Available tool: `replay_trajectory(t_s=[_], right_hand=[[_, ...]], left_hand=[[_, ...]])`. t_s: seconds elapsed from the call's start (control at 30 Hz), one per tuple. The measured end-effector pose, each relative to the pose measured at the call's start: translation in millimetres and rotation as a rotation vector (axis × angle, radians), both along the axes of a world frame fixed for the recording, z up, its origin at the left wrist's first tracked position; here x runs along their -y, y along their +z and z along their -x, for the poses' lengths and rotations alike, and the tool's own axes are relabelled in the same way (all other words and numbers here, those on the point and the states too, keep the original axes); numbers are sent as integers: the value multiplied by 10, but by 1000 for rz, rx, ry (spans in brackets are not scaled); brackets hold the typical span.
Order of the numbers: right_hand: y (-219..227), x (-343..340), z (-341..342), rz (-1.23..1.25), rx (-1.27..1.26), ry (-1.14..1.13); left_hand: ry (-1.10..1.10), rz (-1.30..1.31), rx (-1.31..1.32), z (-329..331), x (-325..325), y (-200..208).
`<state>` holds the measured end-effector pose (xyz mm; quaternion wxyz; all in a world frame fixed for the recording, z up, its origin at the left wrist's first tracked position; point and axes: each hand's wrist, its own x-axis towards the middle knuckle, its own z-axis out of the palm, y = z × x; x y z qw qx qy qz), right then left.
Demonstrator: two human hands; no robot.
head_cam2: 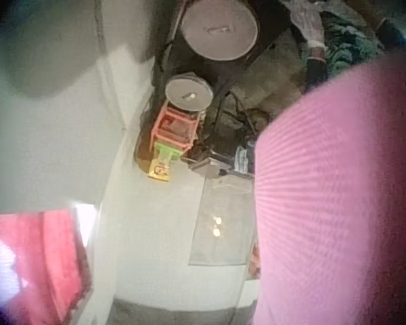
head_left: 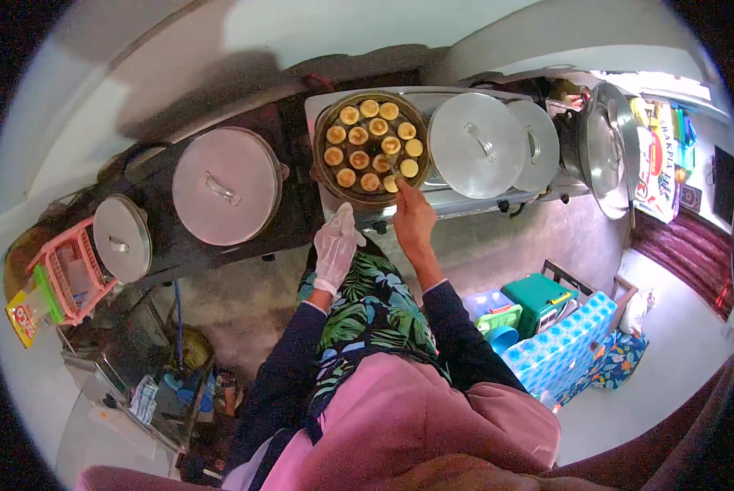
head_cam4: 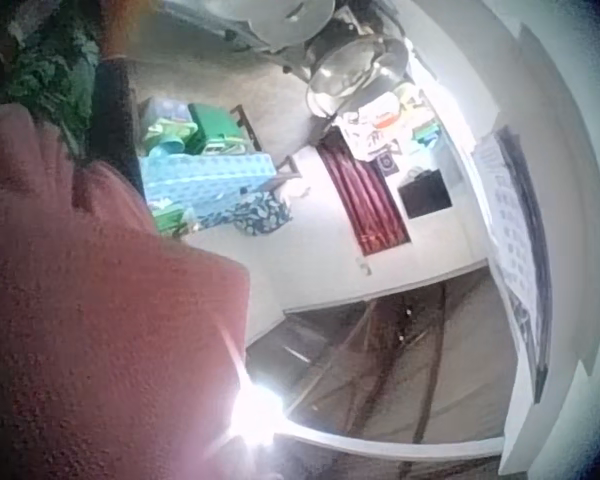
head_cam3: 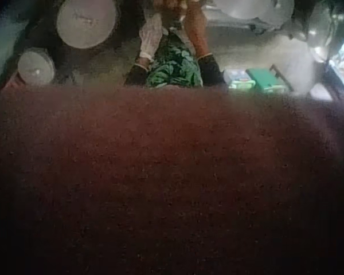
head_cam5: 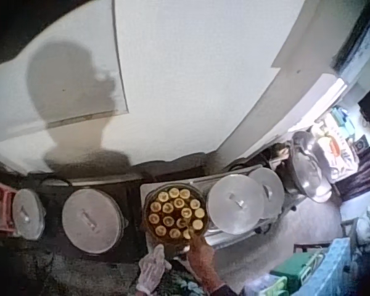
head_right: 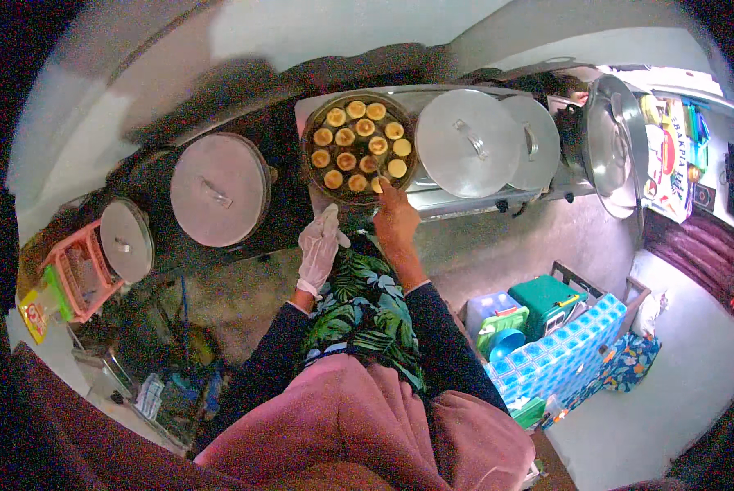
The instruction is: The person prepares bakpia by hand, shaping dough on a table, placing them into pans on a stovetop, and turning them to cook.
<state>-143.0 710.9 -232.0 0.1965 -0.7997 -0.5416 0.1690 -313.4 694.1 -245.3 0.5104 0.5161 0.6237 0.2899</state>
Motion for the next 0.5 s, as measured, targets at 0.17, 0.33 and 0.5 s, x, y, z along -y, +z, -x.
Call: replay_trajectory(t_s=[0.17,0.33,0.5], right_hand=[[9,-9,-37,-153,-64,-32],[-117,-188,-169,-80,3,-24],[-96,-110,-182,-28,-46,-13]], left_hand=[[-120,-189,-112,29,-33,-179],[-46,-219,-37,-210,-183,-23],[-57,-44,90,-292,-384,163]])
